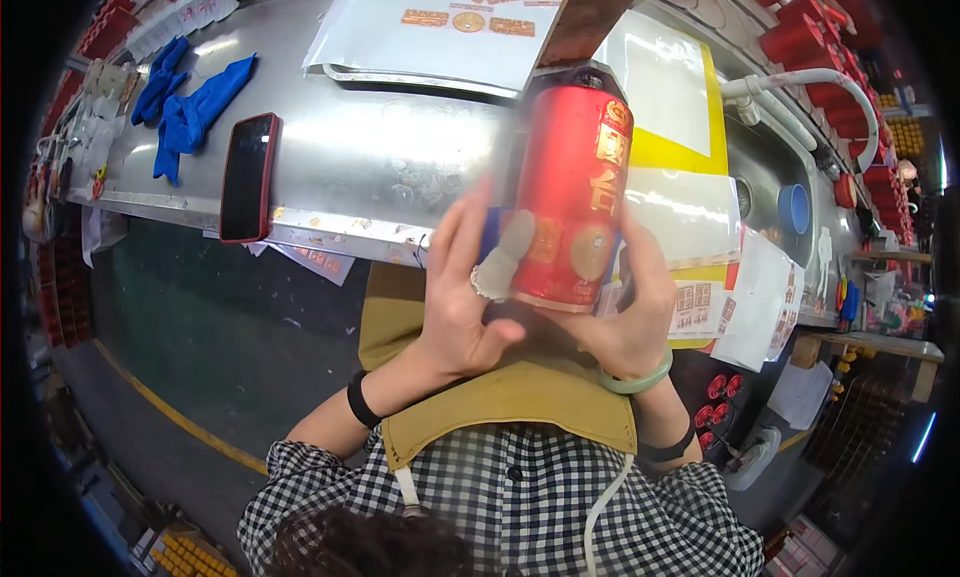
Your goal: Manually applying decorative labels and adhesive stickers to red cylindrical cans on an assembly line workstation.
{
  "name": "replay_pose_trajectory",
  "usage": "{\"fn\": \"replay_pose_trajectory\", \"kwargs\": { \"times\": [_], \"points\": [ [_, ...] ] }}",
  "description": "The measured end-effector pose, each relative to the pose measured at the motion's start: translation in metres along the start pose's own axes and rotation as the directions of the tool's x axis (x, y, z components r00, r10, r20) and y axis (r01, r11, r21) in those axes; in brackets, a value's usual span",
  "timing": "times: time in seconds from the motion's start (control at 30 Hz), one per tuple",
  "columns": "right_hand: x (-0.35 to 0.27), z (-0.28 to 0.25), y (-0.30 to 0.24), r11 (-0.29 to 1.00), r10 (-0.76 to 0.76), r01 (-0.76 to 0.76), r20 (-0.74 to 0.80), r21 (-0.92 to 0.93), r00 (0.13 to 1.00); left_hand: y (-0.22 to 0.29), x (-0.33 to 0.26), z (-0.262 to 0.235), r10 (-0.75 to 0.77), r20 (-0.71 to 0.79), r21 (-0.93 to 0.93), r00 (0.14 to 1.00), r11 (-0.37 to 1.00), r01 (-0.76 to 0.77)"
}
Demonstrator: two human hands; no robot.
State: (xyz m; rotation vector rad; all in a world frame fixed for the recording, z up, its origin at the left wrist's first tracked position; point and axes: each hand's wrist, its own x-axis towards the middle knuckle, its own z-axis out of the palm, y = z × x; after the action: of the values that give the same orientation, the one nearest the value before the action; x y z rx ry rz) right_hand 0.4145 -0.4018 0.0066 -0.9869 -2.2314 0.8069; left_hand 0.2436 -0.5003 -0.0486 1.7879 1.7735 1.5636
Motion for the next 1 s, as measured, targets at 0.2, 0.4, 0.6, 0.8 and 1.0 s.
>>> {"fn": "replay_pose_trajectory", "kwargs": {
  "times": [0.2, 0.4, 0.6, 0.8, 1.0],
  "points": [
    [-0.003, -0.005, 0.0, 0.99, 0.052, -0.046, -0.04, 0.131, 0.998, 0.0, -0.008, 0.005, -0.071, 0.155, -0.012, 0.985, 0.997, 0.074],
    [0.004, -0.016, 0.0, 0.996, -0.031, 0.035, -0.062, 0.077, 0.998, 0.01, 0.0, 0.002, -0.145, 0.056, 0.069, 0.988, 0.988, 0.141],
    [0.0, -0.014, -0.008, 0.999, -0.035, 0.038, -0.067, 0.034, 0.997, 0.008, 0.021, 0.007, -0.188, 0.087, -0.181, 0.978, 0.963, 0.201],
    [-0.004, -0.004, 0.019, 0.765, 0.43, -0.397, 0.057, 0.507, 0.901, 0.004, 0.02, 0.01, -0.167, 0.141, -0.119, 0.976, 0.976, 0.184],
    [-0.004, -0.014, 0.022, 0.5, 0.493, -0.501, 0.244, 0.706, 0.835, -0.011, 0.014, -0.001, -0.081, 0.266, -0.068, 0.961, 0.992, 0.103]
  ]
}}
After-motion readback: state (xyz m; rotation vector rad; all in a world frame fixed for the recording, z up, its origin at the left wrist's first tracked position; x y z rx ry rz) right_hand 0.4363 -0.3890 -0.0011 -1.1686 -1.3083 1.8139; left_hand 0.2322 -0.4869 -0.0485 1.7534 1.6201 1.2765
